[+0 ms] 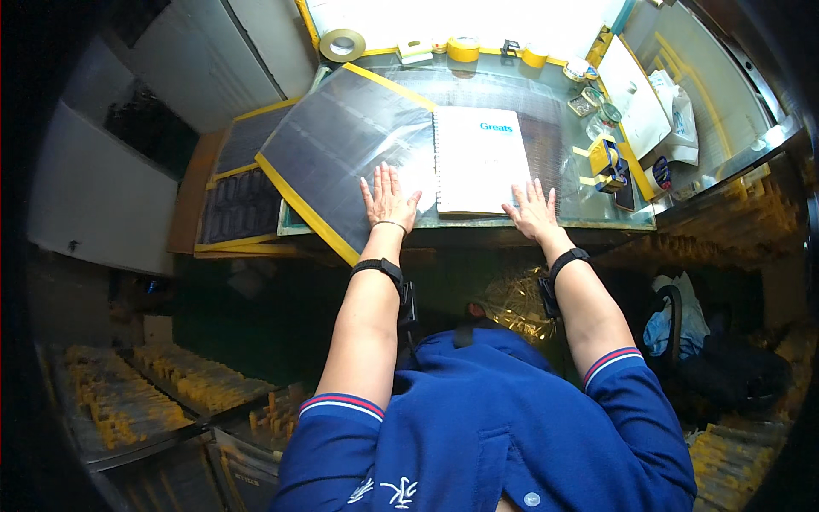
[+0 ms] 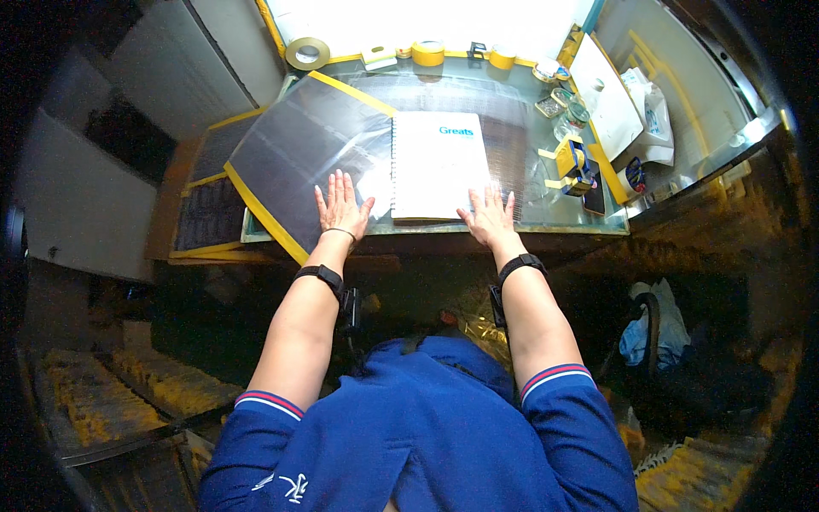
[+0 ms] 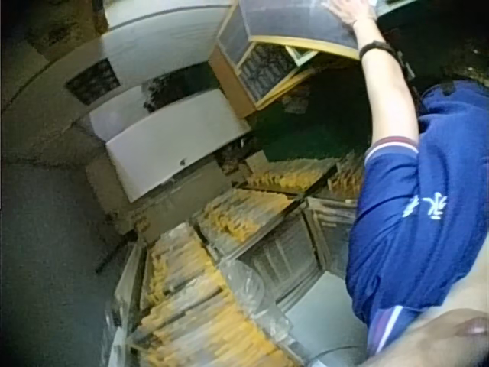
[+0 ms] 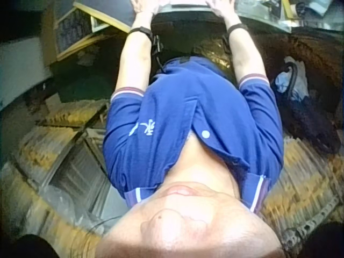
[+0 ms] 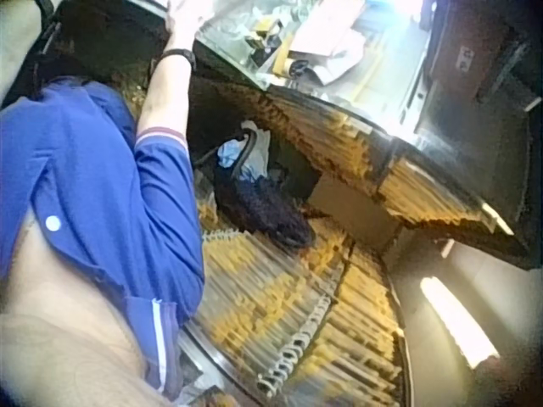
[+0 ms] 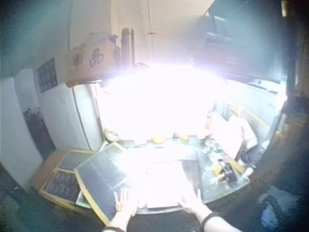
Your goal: Inspecting and organizing large sheets of material on a light box workstation and recording identification codes in a notebook.
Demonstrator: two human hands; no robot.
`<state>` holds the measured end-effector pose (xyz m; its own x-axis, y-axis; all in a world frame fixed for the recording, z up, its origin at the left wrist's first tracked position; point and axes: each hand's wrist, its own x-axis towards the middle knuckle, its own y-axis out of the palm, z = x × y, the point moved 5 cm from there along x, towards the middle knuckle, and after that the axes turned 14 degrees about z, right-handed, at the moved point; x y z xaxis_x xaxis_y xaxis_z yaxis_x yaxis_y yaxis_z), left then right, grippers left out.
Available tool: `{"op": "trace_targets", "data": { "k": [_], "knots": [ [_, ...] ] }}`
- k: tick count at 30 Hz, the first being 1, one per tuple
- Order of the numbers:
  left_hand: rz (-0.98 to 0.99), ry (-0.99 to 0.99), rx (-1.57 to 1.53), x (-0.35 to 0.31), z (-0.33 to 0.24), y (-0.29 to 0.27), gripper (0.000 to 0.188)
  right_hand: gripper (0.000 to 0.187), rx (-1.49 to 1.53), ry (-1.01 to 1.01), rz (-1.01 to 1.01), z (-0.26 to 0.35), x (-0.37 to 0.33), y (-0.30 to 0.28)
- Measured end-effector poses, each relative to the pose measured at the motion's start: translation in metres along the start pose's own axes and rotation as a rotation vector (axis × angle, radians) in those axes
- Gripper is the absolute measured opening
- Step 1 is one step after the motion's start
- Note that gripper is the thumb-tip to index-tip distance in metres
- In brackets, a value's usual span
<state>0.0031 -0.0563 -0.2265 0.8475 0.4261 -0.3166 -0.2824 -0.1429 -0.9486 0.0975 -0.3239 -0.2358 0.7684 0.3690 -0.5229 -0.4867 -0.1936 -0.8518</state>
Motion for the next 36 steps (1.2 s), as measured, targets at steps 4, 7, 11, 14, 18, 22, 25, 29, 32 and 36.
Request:
{"op": "trace_targets", "data": {
  "k": [4,7,11,14,18,22,25,29,32,36],
  "knots": [
    [-0.003,0.043,-0.033,0.002,-0.001,0.003,0.076,0.064,0.020,-0.011,-0.030,-0.004,0.001,0.004],
    [-0.083,0.168,-0.133,0.012,0.003,0.010,0.079,0.060,0.162,-0.022,-0.185,-0.014,0.014,0.017],
    [-0.013,0.540,-0.223,0.018,-0.020,0.011,0.093,0.051,0.503,-0.129,-0.506,-0.032,0.017,0.024],
    [-0.090,0.719,-0.247,0.008,-0.041,-0.005,0.101,0.047,0.694,-0.120,-0.417,-0.032,0.008,0.017],
    [-0.004,0.732,-0.320,0.013,-0.079,-0.020,0.100,0.050,1.003,-0.238,-0.401,-0.069,0.033,0.034],
    [-0.123,0.839,-0.432,0.008,-0.069,-0.024,0.078,0.051,1.371,-0.246,-0.072,-0.080,0.046,0.028],
    [-0.210,0.879,-0.413,0.005,-0.065,-0.017,0.069,0.050,1.530,-0.205,-0.011,-0.080,0.034,0.015],
    [-0.396,0.956,-0.260,-0.006,-0.063,-0.013,0.057,0.039,1.646,-0.146,0.059,-0.083,0.041,0.021],
    [-0.473,0.864,-0.480,-0.015,-0.062,-0.007,0.038,0.032,1.473,-0.152,0.115,-0.091,0.052,0.028],
    [-0.510,0.332,-1.546,-0.024,-0.046,0.021,0.031,0.025,1.457,-0.210,-0.093,-0.075,0.047,0.004]
  ]
}}
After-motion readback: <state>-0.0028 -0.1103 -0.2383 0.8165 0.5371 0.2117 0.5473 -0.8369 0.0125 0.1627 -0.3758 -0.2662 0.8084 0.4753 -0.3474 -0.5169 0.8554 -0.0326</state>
